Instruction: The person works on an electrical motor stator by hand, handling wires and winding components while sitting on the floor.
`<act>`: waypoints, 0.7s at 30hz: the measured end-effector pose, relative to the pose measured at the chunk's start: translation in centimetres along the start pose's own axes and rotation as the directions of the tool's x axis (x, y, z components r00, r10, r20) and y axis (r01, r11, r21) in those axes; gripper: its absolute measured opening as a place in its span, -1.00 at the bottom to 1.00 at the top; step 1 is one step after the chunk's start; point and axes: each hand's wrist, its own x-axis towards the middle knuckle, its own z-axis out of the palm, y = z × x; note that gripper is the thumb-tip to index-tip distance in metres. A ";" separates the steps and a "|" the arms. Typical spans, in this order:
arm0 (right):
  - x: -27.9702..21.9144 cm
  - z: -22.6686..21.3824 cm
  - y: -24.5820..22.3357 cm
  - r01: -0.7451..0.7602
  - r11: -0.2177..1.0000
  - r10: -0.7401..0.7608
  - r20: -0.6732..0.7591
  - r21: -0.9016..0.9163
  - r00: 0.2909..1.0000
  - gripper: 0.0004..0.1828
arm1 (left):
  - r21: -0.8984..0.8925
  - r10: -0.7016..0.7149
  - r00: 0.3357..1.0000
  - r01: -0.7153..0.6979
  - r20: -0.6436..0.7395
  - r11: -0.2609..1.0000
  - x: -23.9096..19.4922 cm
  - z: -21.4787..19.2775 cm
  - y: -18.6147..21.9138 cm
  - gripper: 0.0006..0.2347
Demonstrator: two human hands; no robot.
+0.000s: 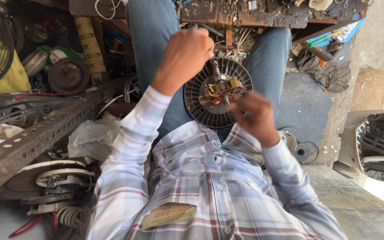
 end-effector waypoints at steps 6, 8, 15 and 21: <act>7.8 0.5 7.9 -0.444 0.802 0.323 0.335 0.400 0.885 -0.82 | 0.242 0.142 0.982 -0.108 -0.125 0.964 4.1 3.0 -0.9 -0.80; 9.9 2.7 9.2 -0.476 0.624 0.215 0.449 0.620 0.867 -0.85 | 0.425 0.190 0.966 -0.099 -0.176 0.900 4.5 3.0 0.7 -0.82; 9.3 1.5 11.4 -0.235 0.732 -0.108 0.450 0.639 0.886 -0.88 | 0.268 0.157 0.987 -0.141 -0.036 0.953 -3.5 0.3 9.0 -0.86; 7.9 -0.3 8.2 -0.163 0.850 -0.047 0.381 0.501 0.923 -0.81 | 0.171 0.139 0.983 -0.159 0.123 0.972 -9.3 1.5 12.4 -0.96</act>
